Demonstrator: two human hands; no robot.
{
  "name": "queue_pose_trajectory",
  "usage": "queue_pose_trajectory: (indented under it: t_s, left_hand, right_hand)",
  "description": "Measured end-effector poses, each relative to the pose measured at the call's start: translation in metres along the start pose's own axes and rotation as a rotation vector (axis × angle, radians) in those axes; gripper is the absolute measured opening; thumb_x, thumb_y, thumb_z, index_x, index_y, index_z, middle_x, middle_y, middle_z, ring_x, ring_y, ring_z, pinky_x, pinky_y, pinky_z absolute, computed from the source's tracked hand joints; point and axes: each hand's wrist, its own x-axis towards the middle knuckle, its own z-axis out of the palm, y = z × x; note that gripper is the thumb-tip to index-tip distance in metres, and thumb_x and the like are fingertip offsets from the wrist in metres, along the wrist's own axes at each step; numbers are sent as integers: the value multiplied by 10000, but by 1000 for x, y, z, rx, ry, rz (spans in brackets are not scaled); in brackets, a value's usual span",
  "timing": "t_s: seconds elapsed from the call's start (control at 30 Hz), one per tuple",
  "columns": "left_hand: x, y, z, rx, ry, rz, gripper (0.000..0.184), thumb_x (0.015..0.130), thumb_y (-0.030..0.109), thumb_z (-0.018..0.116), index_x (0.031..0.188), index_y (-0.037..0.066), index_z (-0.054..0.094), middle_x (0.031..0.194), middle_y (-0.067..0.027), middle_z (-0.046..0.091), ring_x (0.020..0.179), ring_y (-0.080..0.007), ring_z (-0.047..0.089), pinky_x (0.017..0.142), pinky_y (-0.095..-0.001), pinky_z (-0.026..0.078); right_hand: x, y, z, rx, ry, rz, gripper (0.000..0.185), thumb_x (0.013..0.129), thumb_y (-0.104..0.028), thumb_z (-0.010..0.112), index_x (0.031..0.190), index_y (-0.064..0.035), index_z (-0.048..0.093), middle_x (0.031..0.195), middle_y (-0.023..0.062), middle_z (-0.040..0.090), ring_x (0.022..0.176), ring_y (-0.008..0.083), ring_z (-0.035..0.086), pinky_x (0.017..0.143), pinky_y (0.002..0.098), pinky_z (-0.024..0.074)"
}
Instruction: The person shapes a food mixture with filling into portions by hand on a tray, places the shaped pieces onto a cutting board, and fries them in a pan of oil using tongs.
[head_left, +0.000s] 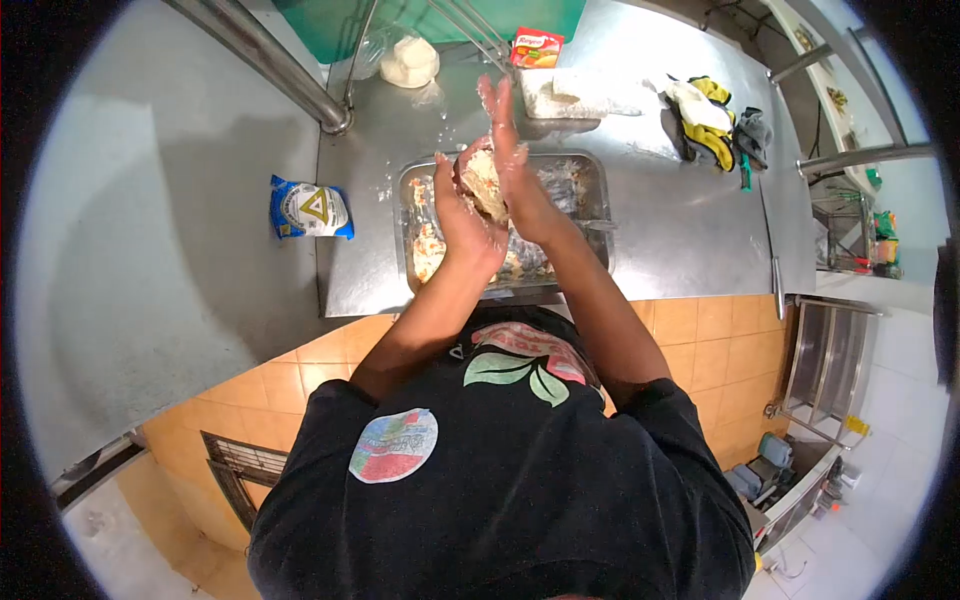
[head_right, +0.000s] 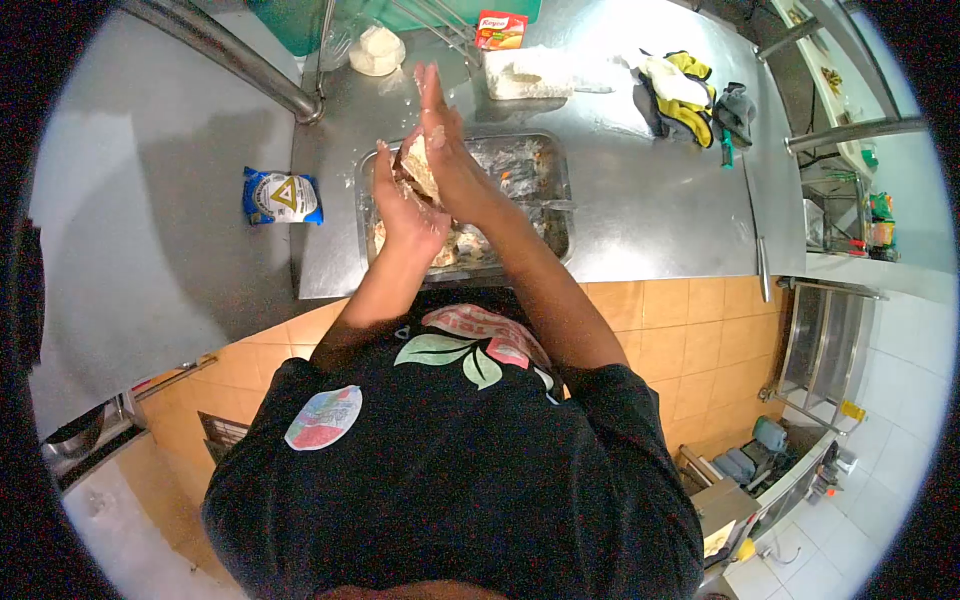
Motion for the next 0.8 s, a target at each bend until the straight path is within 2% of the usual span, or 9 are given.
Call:
queue_pose_trajectory:
  t_s: [0.17,0.3,0.37,0.47,0.5,0.6,0.63,0.73,0.8]
  left_hand:
    - [-1,-4,5,17,-65,-1,480,969,381,263,1101,9,537,1072,-98,598,1013,-216,554,916,-345,403]
    - [7,-3,-3,65,-27,-36,426,952,405,315,1007,58,557,943,-78,606,854,-203,573,773,-352,453]
    - [12,2,-11,90,27,-55,391,934,426,366,912,89,564,844,-62,601,782,-206,581,725,-364,474]
    - [23,10,-26,47,4,-122,388,918,442,408,713,132,518,605,-29,515,536,-184,505,498,-331,421]
    - [24,9,-19,46,86,-91,426,921,439,413,615,148,467,491,-17,445,435,-171,437,409,-303,353]
    - [24,14,-25,76,-57,-106,443,921,429,429,578,150,445,471,-18,420,389,-152,377,381,-282,318]
    - [24,13,-19,96,8,-101,464,927,429,432,562,143,422,454,-20,396,336,-146,310,360,-268,289]
    - [25,6,-8,182,56,17,493,934,441,417,550,133,386,458,-24,378,334,-145,293,355,-275,277]
    - [25,10,-13,286,-84,-7,488,941,451,393,580,124,423,491,-32,416,377,-141,354,382,-270,314]
  right_hand:
    - [1,-4,-10,-496,111,121,779,883,-611,-1,1420,-56,-109,1505,135,-67,1372,327,-115,1093,418,-59]
    - [4,-11,-19,-559,316,4,760,904,-577,14,1425,-26,-32,1504,129,-36,1376,306,-86,1096,409,-49]
    - [-2,-17,-19,-477,396,-28,758,908,-577,34,1425,-23,6,1500,130,4,1377,293,-51,1098,405,-41]
    - [-13,-21,-15,-168,457,4,757,914,-577,64,1424,-18,62,1494,130,65,1378,273,1,1100,399,-27]
    - [-17,-17,-14,-81,464,36,757,916,-577,73,1424,-16,81,1492,131,86,1378,266,19,1101,397,-23]
    - [-37,2,-12,84,460,129,757,922,-577,103,1423,-10,138,1486,131,146,1379,246,71,1103,391,-9]
    - [-44,13,-12,114,463,152,755,923,-578,112,1421,-11,146,1482,128,161,1375,246,89,1103,393,-2]
    - [-50,21,-14,124,477,184,725,928,-572,148,1411,-33,196,1466,111,208,1357,246,149,1098,405,54]
    - [-52,22,-16,109,486,195,673,941,-542,159,1385,-48,266,1435,111,255,1337,249,199,1095,398,103]
